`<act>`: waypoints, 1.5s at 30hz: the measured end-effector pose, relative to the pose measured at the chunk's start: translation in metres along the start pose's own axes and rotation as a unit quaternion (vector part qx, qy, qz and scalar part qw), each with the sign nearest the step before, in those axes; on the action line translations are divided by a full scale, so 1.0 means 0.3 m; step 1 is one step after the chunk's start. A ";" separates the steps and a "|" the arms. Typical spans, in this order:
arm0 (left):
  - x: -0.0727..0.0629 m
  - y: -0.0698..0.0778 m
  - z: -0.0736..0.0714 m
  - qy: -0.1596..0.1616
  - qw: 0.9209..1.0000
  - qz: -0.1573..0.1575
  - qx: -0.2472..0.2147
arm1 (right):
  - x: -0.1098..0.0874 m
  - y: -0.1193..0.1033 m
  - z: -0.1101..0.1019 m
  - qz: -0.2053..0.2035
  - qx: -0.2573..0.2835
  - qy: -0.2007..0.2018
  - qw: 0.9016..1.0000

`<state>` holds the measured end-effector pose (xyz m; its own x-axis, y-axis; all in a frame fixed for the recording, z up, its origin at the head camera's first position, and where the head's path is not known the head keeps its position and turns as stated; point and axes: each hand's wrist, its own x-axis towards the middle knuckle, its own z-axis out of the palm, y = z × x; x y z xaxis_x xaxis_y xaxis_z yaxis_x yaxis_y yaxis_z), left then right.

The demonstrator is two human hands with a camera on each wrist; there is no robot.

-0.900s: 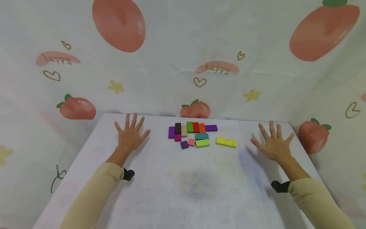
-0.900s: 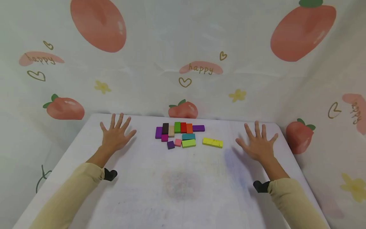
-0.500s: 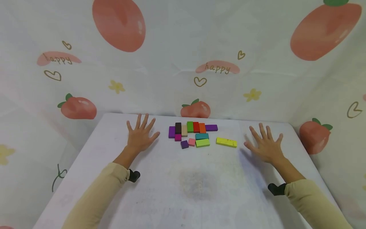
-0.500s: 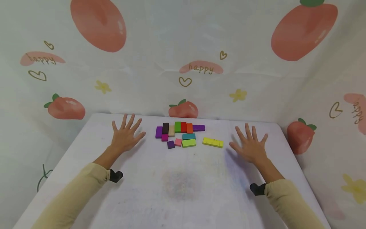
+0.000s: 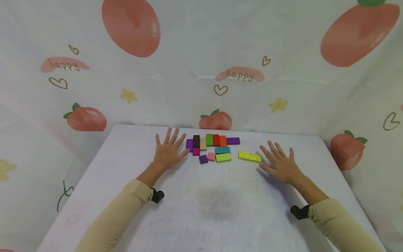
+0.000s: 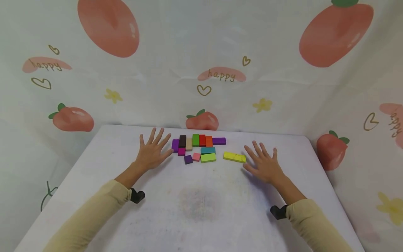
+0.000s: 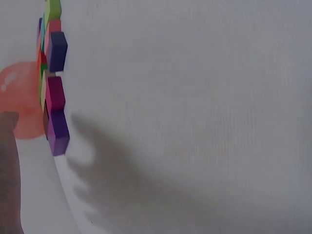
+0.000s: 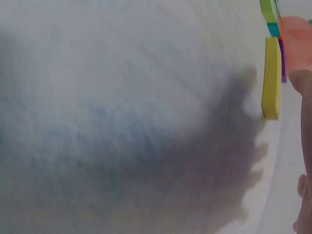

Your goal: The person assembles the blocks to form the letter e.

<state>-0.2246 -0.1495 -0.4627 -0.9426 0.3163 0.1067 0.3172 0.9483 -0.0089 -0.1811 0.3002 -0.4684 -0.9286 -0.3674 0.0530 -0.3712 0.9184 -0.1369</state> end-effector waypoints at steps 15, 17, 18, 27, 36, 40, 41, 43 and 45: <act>0.013 0.191 0.009 0.001 0.997 0.077 -0.019 | 0.001 -0.047 0.037 -0.058 0.011 -0.025 0.998; 0.014 0.213 0.014 -0.001 0.996 0.089 -0.029 | -0.001 -0.051 0.037 -0.064 0.013 -0.026 0.998; 0.015 0.224 0.017 -0.001 0.995 0.096 -0.032 | -0.002 -0.053 0.036 -0.067 0.014 -0.027 0.997; 0.009 0.299 0.032 -0.040 0.987 0.153 -0.035 | -0.011 -0.052 0.047 -0.092 0.013 -0.031 0.995; -0.007 0.342 0.036 -0.114 0.976 0.181 -0.035 | -0.011 -0.063 0.029 -0.096 0.055 -0.047 0.993; -0.013 0.347 0.042 -0.142 0.973 0.177 -0.042 | -0.014 -0.064 0.026 -0.108 0.051 -0.044 0.992; -0.014 0.348 0.043 -0.145 0.973 0.176 -0.042 | -0.014 -0.064 0.026 -0.110 0.051 -0.043 0.992; -0.016 0.348 0.044 -0.147 0.973 0.175 -0.041 | -0.015 -0.064 0.027 -0.114 0.049 -0.040 0.992; -0.018 0.347 0.045 -0.146 0.973 0.175 -0.038 | -0.015 -0.064 0.028 -0.116 0.049 -0.038 0.991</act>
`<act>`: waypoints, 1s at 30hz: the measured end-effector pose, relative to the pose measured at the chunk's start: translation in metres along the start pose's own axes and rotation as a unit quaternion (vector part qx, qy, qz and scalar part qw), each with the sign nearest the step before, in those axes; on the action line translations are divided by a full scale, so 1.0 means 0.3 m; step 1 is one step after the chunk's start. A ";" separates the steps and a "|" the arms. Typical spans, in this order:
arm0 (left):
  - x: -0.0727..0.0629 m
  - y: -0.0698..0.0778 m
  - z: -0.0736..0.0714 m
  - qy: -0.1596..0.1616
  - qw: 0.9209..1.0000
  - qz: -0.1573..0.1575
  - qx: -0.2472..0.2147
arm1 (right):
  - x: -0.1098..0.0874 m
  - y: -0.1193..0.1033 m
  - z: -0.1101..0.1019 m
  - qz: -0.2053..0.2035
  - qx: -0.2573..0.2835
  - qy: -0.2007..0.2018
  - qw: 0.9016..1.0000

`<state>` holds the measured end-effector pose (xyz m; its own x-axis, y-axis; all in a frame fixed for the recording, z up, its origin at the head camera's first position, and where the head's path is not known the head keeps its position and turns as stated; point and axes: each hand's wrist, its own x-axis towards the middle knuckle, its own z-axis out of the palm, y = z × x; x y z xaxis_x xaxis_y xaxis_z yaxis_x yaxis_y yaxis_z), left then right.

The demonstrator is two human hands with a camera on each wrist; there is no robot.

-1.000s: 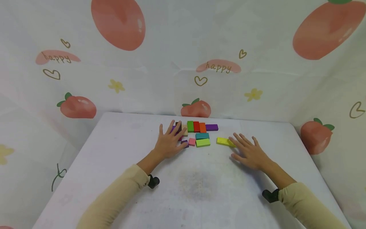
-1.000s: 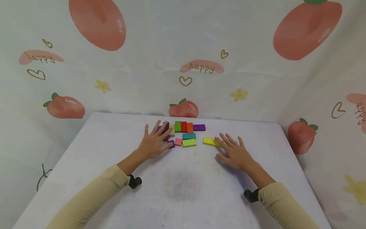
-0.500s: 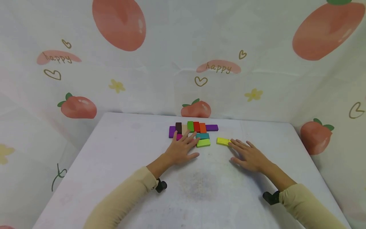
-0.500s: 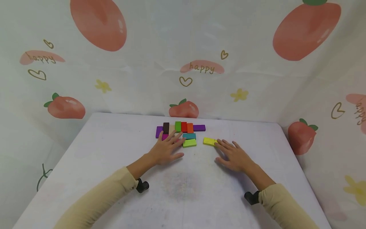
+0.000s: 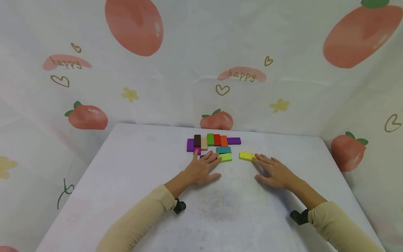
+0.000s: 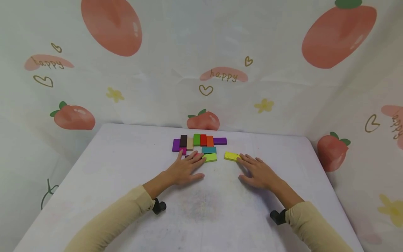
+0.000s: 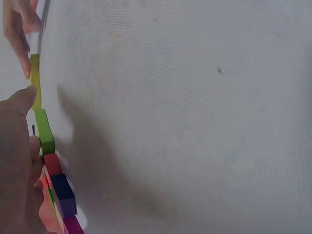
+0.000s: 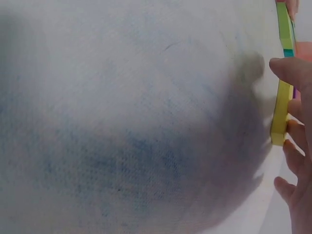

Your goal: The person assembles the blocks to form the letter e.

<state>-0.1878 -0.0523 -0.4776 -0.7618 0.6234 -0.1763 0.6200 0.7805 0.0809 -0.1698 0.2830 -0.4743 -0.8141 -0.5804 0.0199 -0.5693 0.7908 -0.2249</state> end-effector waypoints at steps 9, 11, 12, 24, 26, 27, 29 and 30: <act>-0.015 0.002 0.003 -0.002 1.000 0.013 0.005 | -0.004 0.003 0.004 -0.006 0.003 0.005 1.000; -0.019 0.002 0.004 0.001 1.000 0.018 0.011 | -0.005 0.002 0.003 -0.007 0.004 0.006 1.000; -0.021 0.002 0.004 0.003 1.000 0.021 0.016 | -0.006 0.000 0.001 -0.008 0.004 0.006 1.000; -0.042 -0.004 0.012 0.009 0.998 0.054 0.030 | -0.033 -0.017 0.001 -0.017 0.022 0.013 1.000; -0.046 -0.003 0.011 0.009 0.998 0.058 0.026 | -0.039 -0.017 0.004 -0.014 0.023 0.011 1.000; -0.047 -0.002 0.012 0.008 0.998 0.061 0.024 | -0.042 -0.018 0.006 -0.011 0.025 0.008 1.000; -0.051 0.001 0.013 0.007 0.998 0.065 0.021 | -0.050 -0.019 0.009 -0.005 0.025 0.004 1.000; -0.052 0.002 0.014 0.006 0.998 0.066 0.021 | -0.055 -0.021 0.010 -0.004 0.025 0.003 1.000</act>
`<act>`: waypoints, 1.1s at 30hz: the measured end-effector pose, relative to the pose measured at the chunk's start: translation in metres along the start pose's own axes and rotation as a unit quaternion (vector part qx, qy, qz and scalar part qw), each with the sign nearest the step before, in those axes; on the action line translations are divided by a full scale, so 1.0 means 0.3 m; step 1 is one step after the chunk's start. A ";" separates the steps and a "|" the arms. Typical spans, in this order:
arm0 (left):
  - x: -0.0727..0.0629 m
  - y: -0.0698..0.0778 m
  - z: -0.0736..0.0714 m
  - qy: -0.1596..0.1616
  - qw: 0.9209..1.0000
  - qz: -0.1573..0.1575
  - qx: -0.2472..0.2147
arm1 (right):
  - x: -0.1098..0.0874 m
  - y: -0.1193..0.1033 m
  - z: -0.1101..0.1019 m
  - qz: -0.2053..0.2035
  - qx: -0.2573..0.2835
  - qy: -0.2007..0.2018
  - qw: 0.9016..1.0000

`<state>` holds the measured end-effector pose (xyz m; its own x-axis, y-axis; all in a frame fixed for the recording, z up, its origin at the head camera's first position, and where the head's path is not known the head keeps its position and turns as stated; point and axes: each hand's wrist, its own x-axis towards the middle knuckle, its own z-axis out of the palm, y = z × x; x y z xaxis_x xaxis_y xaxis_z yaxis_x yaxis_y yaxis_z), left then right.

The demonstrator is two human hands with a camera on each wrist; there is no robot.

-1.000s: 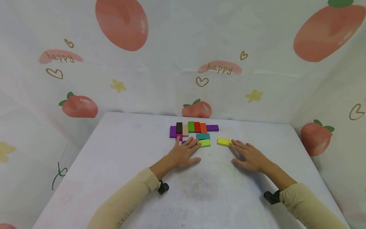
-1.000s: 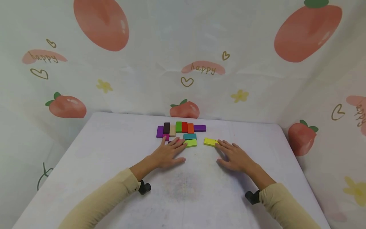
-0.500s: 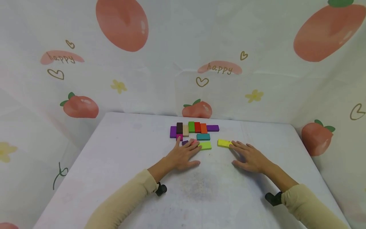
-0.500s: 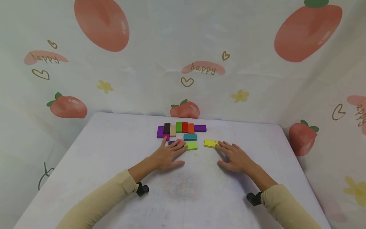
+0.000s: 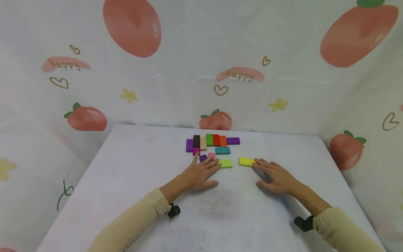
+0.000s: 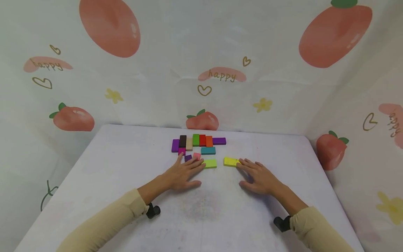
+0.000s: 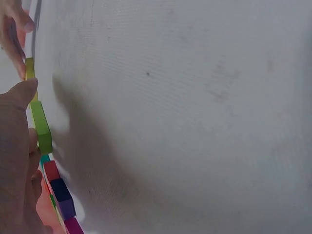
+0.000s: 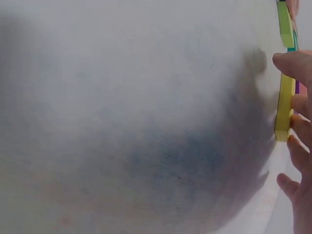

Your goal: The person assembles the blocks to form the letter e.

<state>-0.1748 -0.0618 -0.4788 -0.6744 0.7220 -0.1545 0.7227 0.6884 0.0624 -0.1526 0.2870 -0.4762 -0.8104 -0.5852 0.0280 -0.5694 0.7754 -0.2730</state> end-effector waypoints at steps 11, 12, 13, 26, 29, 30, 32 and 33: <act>-0.025 0.006 0.007 -0.001 1.000 0.011 0.015 | -0.039 -0.008 0.018 -0.045 -0.004 0.035 0.998; -0.028 0.007 0.007 0.000 1.000 0.013 0.016 | -0.043 -0.010 0.020 -0.049 -0.004 0.039 0.998; -0.031 0.008 0.008 0.000 1.000 0.015 0.018 | -0.047 -0.010 0.023 -0.051 -0.003 0.042 0.998; -0.082 0.022 0.020 0.002 0.999 0.039 -0.004 | -0.088 -0.058 0.035 -0.048 -0.007 0.036 0.998; -0.095 0.027 0.021 0.005 0.999 0.045 -0.007 | -0.097 -0.069 0.038 -0.050 -0.017 0.032 0.998; -0.099 0.029 0.022 0.006 0.999 0.047 -0.009 | -0.100 -0.073 0.039 -0.051 -0.018 0.031 0.998; -0.106 0.034 0.021 0.008 0.999 0.051 -0.010 | -0.107 -0.079 0.040 -0.055 -0.020 0.032 0.998; -0.109 0.036 0.021 0.009 0.998 0.054 -0.011 | -0.110 -0.082 0.040 -0.057 -0.022 0.033 0.998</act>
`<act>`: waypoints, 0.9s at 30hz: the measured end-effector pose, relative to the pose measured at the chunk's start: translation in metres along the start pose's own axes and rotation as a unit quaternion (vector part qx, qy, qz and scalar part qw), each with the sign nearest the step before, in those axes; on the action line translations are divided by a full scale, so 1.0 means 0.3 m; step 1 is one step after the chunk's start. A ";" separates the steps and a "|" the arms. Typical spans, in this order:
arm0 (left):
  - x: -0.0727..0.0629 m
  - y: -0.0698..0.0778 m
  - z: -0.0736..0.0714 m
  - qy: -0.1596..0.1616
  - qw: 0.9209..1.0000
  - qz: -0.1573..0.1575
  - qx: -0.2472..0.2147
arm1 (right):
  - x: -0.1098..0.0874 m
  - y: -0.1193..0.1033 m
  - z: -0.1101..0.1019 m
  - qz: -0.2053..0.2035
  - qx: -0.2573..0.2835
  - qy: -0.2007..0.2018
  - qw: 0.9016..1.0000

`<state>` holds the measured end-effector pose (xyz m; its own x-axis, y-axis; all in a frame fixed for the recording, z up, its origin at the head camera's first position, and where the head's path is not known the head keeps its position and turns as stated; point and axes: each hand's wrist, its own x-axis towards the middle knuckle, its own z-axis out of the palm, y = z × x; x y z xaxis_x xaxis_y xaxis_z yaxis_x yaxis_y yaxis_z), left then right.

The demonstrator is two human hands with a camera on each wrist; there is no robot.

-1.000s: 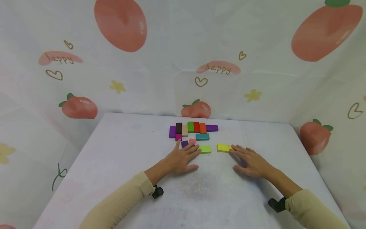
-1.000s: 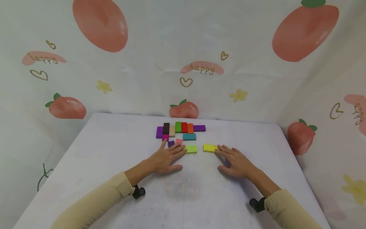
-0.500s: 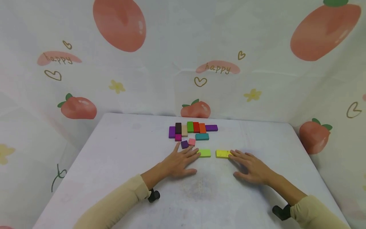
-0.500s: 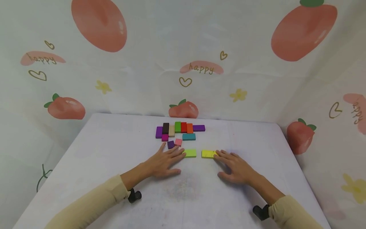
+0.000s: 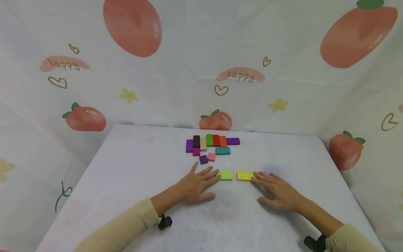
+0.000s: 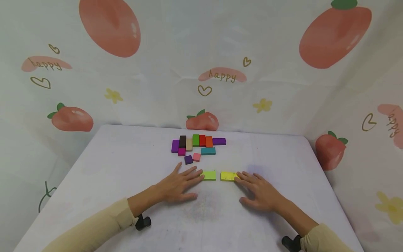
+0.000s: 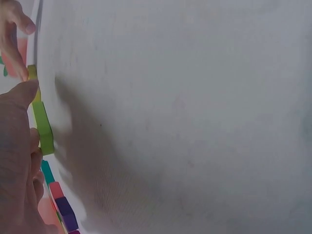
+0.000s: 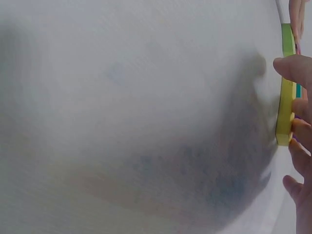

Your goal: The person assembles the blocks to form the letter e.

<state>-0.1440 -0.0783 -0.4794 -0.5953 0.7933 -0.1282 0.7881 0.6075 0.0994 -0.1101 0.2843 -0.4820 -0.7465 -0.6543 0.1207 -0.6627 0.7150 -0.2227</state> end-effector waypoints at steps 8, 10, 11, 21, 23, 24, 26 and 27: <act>-0.018 0.025 -0.006 0.007 1.000 0.014 0.016 | -0.016 -0.017 0.002 -0.025 -0.008 0.012 1.000; -0.022 0.031 -0.006 0.008 1.000 0.014 0.020 | -0.020 -0.021 0.003 -0.033 -0.010 0.016 0.999; -0.023 0.032 -0.006 0.009 1.000 0.015 0.022 | -0.021 -0.023 0.003 -0.036 -0.013 0.018 0.999; -0.027 0.041 -0.005 0.006 1.000 0.011 0.021 | -0.028 -0.032 0.005 -0.049 -0.020 0.033 0.998; -0.027 0.043 -0.004 0.005 1.000 0.011 0.021 | -0.028 -0.033 0.006 -0.049 -0.019 0.035 0.998; -0.027 0.043 -0.003 0.004 1.000 0.011 0.020 | -0.029 -0.034 0.005 -0.049 -0.018 0.036 0.998; -0.028 0.044 -0.002 0.002 1.000 0.011 0.018 | -0.029 -0.035 0.006 -0.049 -0.019 0.036 0.998; -0.028 0.044 -0.001 0.001 1.000 0.010 0.017 | -0.029 -0.035 0.006 -0.049 -0.017 0.036 0.998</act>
<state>-0.1285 -0.0769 -0.4765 -0.5792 0.8055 -0.1253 0.8050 0.5894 0.0680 -0.0966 0.2821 -0.4825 -0.6793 -0.7031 0.2101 -0.7337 0.6572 -0.1727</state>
